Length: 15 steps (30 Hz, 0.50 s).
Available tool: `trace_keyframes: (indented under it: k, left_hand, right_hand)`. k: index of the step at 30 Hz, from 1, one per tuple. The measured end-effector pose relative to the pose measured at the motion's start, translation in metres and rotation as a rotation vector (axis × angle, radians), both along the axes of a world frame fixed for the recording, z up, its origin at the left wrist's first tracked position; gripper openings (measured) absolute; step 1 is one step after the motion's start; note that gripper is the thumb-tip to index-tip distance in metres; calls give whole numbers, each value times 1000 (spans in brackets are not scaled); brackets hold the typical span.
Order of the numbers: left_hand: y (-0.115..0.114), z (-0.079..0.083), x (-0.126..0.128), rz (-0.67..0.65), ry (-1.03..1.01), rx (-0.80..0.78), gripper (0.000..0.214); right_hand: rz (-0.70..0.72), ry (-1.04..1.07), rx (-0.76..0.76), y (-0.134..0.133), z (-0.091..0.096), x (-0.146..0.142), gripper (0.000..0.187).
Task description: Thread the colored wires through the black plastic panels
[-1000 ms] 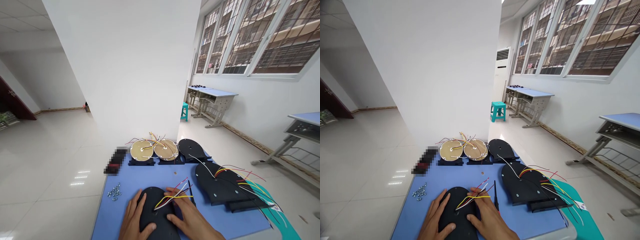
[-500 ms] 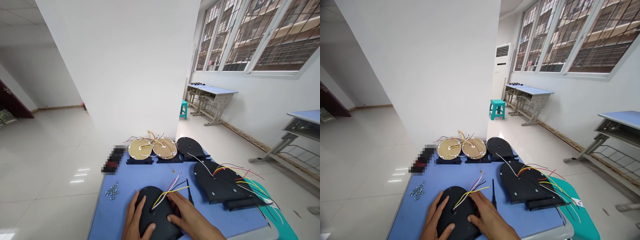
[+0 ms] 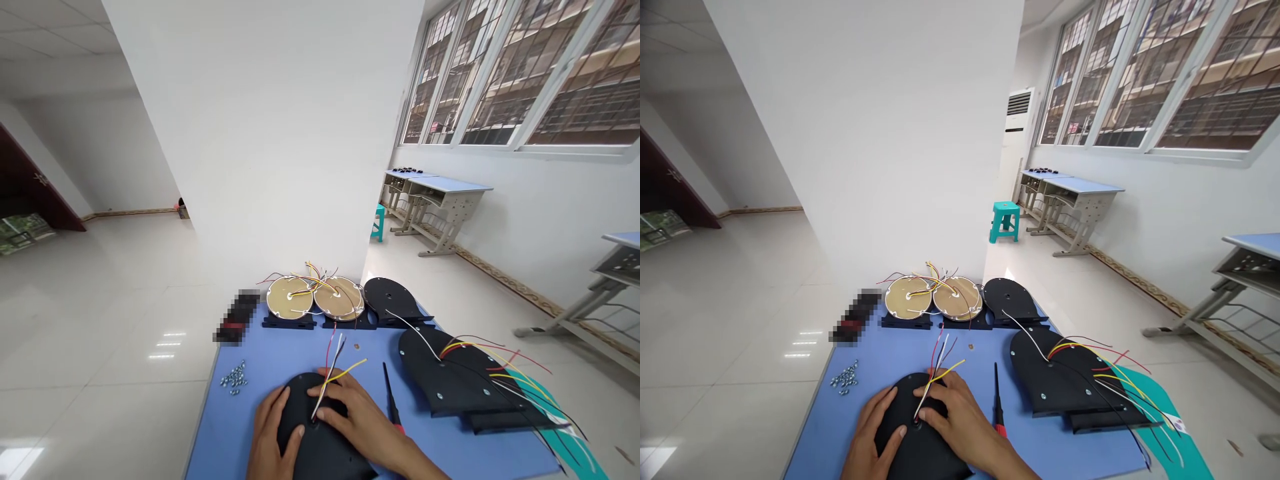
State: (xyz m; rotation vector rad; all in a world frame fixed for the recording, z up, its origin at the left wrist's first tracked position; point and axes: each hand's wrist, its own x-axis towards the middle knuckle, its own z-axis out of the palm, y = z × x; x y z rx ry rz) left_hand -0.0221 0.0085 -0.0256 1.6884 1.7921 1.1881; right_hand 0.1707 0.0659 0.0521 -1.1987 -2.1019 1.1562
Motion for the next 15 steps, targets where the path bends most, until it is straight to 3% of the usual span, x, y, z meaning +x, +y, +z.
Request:
trace_keyframes:
  k: [3,8,13,15]
  left_hand:
    - [-3,-1,-1,-20,26,8,45]
    - [-7,0,2,-104,81,-32,81]
    - [-7,3,6,-177,125,-11,73]
    - [-6,5,7,-186,127,-20,72]
  right_hand:
    - [9,22,13,5,-6,-7,29]
    - [69,42,-35,7,-8,-4,41]
    - [137,95,-54,11,-6,3,18]
    - [152,120,-45,13,-7,2,17]
